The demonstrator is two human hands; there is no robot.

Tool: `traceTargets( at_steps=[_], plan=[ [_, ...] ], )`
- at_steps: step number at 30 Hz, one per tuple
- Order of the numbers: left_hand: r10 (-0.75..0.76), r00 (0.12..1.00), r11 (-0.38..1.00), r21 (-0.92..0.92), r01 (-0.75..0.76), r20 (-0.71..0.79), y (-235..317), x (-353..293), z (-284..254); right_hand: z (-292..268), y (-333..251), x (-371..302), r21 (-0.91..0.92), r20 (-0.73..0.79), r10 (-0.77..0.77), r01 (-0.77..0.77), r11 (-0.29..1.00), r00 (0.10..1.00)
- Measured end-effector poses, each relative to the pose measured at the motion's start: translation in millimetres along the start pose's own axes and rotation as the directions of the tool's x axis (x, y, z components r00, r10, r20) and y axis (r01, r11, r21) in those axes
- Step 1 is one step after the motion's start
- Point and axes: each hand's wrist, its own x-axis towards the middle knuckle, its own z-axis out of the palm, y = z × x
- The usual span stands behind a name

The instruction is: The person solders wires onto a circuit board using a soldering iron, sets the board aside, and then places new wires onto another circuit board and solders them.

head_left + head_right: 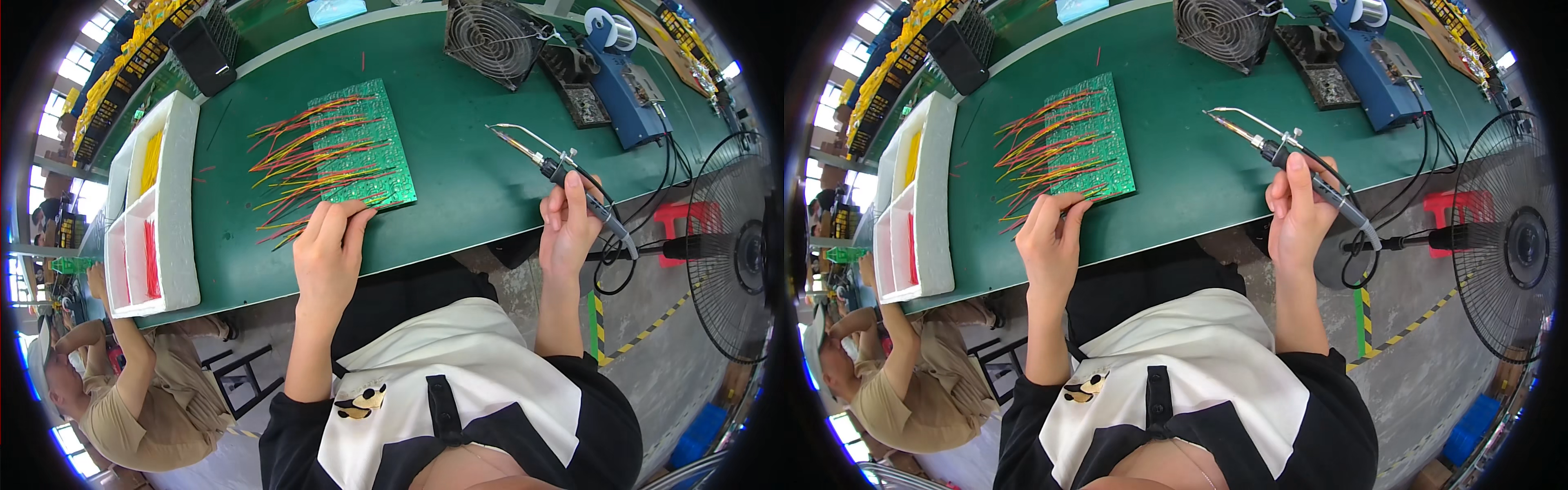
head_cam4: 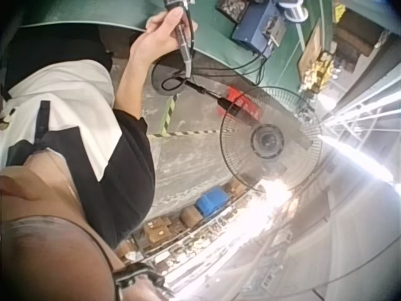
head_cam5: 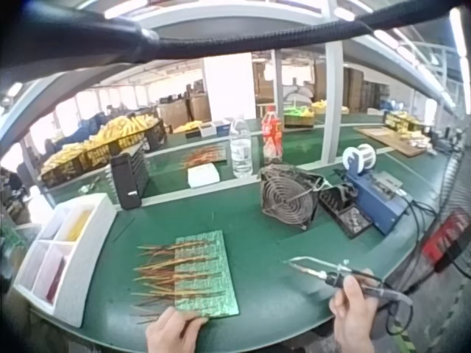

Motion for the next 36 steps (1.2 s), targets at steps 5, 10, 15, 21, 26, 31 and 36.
traceTargets(
  at_steps=[5, 10, 15, 21, 26, 31, 36],
  plan=[
    [0.095, 0.995, 0.990, 0.104, -0.096, 0.018, -1.2, 5.2, 0.3, 6.3, -1.4, -2.5, -0.031, -0.042, 0.000, -0.001, 1.000, 0.999],
    [0.064, 0.997, 0.996, 0.057, -0.061, -0.041, -7.2, 0.3, 2.4, 4.5, 1.2, -4.1, -0.051, -0.007, -0.015, 0.015, 0.999, 1.000],
    [0.019, 1.000, 1.000, -0.009, -0.019, 0.007, -7.2, 2.1, -2.0, 8.9, -1.0, -4.5, -0.072, -0.026, 0.003, -0.005, 0.997, 1.000],
    [0.036, 0.992, 0.999, 0.003, -0.037, 0.122, -8.7, 4.6, 0.0, 20.0, 0.9, -19.1, -0.063, 0.078, 0.108, -0.103, 0.993, 0.991],
    [0.182, 0.975, 0.978, 0.081, -0.193, 0.131, -9.9, 4.8, 3.0, 23.9, 4.0, -23.8, -0.091, 0.151, 0.126, -0.113, 0.989, 0.981],
    [0.219, 0.969, 0.964, 0.131, -0.233, 0.110, -10.5, 2.3, 6.4, 24.3, 4.2, -25.6, -0.145, 0.174, 0.126, -0.101, 0.984, 0.977],
    [0.209, 0.972, 0.972, 0.088, -0.219, 0.105, -12.1, 2.2, 8.3, 25.2, 3.2, -26.6, -0.151, 0.164, 0.131, -0.107, 0.983, 0.978]
  ],
)
